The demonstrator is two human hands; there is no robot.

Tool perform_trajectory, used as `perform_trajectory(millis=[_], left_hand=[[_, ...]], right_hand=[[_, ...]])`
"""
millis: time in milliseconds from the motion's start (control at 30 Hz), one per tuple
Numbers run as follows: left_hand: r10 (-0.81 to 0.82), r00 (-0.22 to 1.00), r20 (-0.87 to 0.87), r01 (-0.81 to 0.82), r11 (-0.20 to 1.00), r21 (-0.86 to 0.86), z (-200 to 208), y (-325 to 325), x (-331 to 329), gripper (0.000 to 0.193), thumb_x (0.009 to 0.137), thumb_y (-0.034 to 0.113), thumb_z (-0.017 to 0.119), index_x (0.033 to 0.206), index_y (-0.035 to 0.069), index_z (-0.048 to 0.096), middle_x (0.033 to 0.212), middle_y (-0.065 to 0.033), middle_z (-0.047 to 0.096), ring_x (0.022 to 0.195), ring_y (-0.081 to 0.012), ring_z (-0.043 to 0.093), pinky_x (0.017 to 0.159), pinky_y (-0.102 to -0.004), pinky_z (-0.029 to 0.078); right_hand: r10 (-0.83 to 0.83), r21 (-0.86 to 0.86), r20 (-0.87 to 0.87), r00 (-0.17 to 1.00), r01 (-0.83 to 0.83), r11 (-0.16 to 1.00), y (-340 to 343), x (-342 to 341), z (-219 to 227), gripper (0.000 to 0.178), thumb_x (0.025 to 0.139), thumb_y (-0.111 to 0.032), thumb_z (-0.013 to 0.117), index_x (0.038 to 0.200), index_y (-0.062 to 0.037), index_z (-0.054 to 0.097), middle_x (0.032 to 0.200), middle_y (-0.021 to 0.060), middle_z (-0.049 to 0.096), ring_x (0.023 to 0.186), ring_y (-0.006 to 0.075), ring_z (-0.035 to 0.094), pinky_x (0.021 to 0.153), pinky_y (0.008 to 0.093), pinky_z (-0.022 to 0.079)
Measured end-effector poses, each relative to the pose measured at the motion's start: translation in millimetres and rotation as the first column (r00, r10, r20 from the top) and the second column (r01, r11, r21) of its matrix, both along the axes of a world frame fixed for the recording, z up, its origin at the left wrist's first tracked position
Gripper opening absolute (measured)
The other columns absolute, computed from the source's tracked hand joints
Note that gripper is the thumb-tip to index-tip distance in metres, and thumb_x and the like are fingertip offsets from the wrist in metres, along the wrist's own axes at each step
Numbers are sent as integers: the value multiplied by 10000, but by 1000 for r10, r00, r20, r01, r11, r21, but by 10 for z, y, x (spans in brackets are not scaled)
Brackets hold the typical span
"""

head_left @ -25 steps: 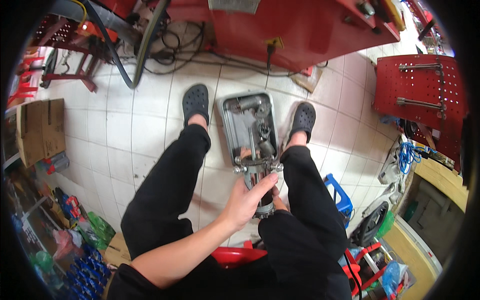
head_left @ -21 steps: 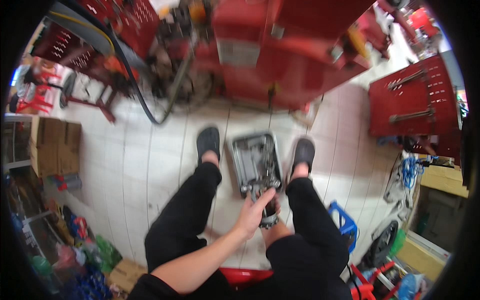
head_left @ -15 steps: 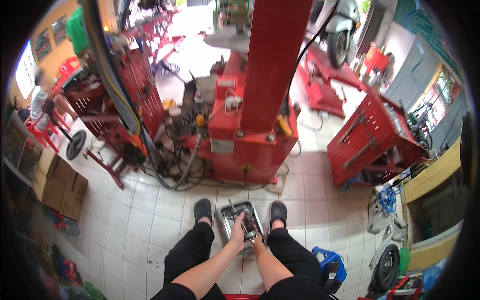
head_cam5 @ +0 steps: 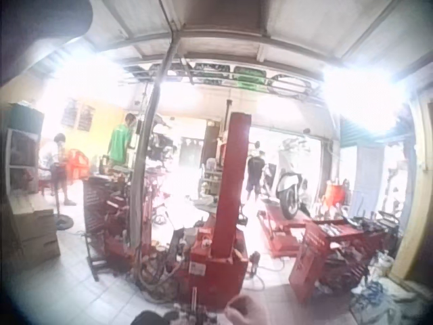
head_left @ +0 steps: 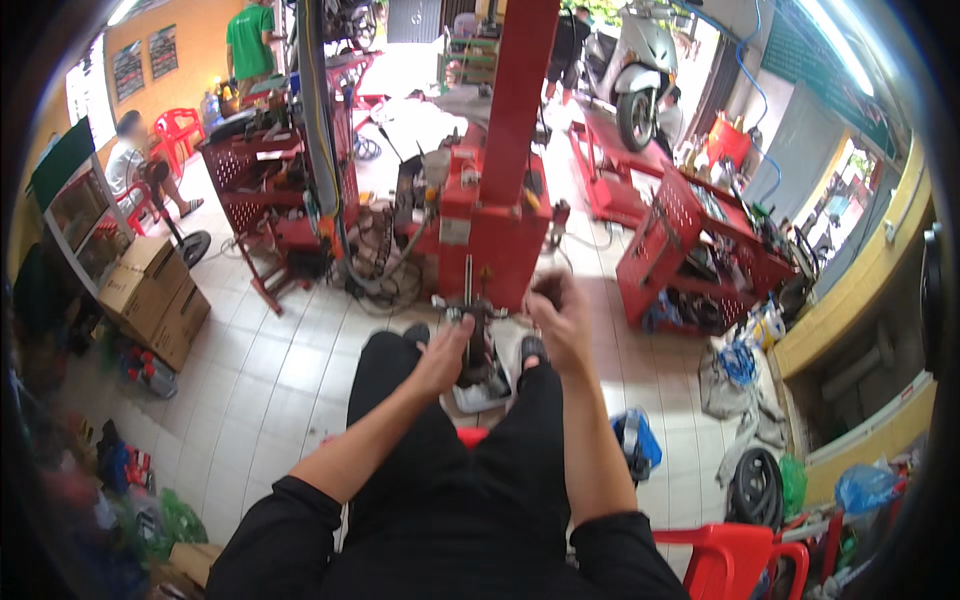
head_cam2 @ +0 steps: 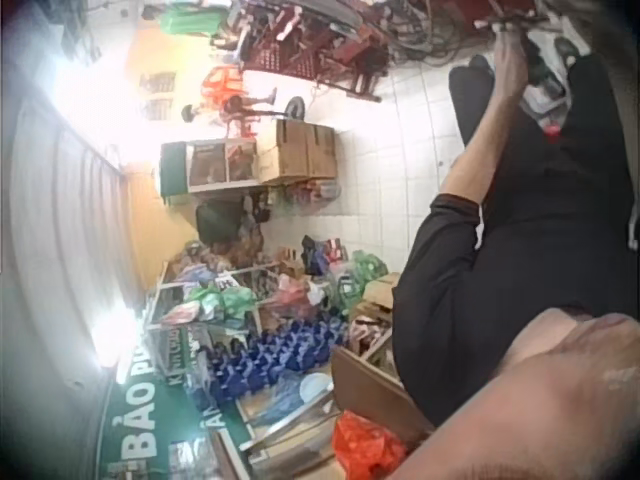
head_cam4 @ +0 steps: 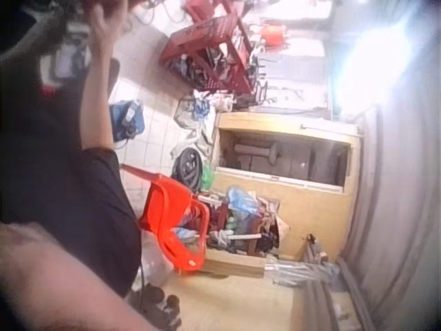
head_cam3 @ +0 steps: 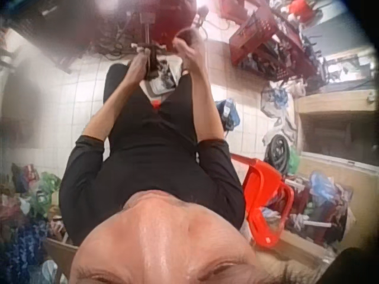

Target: The person sits on a red chair in a workshop and assembles a mechanical part, likely a carburetor, using their hands. They manipulate small components, including a spring and a metal rod, and place them into a metal tray on the floor.

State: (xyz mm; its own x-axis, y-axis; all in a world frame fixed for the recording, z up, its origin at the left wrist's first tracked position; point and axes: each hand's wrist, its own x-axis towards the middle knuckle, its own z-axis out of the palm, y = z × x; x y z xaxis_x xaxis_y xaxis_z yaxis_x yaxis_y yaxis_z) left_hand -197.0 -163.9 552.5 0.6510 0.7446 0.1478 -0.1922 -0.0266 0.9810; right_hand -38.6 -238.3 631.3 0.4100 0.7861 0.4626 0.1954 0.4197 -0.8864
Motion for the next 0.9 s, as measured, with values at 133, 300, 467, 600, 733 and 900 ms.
perform_trajectory(millis=[133, 300, 467, 600, 733, 900], left_hand=[[-52, 996, -76, 70, 965, 253, 651, -685, -462, 385, 918, 386, 496, 912, 8, 571, 720, -74, 573, 649, -128, 552, 609, -298, 443], [113, 985, -133, 13, 714, 700, 1072, -942, -608, 360, 797, 336, 613, 922, 1, 575, 745, -156, 566, 701, -300, 574, 651, -380, 437], [147, 938, -315, 108, 739, 665, 1196, -985, -530, 380, 789, 366, 621, 912, 9, 584, 779, -188, 573, 740, -363, 563, 668, -407, 431], [114, 946, -302, 129, 725, 676, 1034, -921, -472, 376, 785, 369, 630, 904, 15, 583, 760, -186, 571, 729, -362, 563, 659, -406, 433], [88, 948, -306, 152, 720, 677, 864, -796, -456, 359, 786, 358, 639, 898, 21, 582, 763, -189, 574, 745, -370, 566, 665, -418, 435], [-35, 978, -208, 176, 676, 715, 767, -645, -196, 378, 771, 349, 650, 955, 26, 582, 825, -192, 594, 787, -377, 572, 684, -418, 439]], right_hand=[[24, 48, 148, 989, -32, 998, -745, -449, 620, 113, 754, 0, 583, 857, -41, 559, 740, -26, 548, 656, 19, 464, 588, 184, 378], [4, 189, 244, 970, -51, 981, -972, -540, 950, 159, 735, 26, 589, 880, -40, 583, 737, -33, 554, 658, 18, 465, 584, 190, 382], [7, 121, 355, 935, -54, 991, -1057, -376, 913, 199, 774, 109, 516, 935, 13, 584, 838, 17, 570, 780, 53, 546, 680, 192, 441], [24, 122, 318, 948, -66, 990, -1052, -329, 733, 173, 740, 30, 587, 903, -10, 632, 811, 68, 603, 658, 122, 548, 606, 249, 437], [13, 81, 378, 926, -47, 996, -1057, -294, 706, 170, 743, 20, 609, 906, -15, 644, 812, 66, 606, 664, 128, 541, 604, 253, 434], [4, 54, 307, 952, -22, 998, -1076, -218, 669, 141, 767, 28, 628, 903, -8, 645, 813, 46, 588, 730, 118, 529, 652, 242, 417]])
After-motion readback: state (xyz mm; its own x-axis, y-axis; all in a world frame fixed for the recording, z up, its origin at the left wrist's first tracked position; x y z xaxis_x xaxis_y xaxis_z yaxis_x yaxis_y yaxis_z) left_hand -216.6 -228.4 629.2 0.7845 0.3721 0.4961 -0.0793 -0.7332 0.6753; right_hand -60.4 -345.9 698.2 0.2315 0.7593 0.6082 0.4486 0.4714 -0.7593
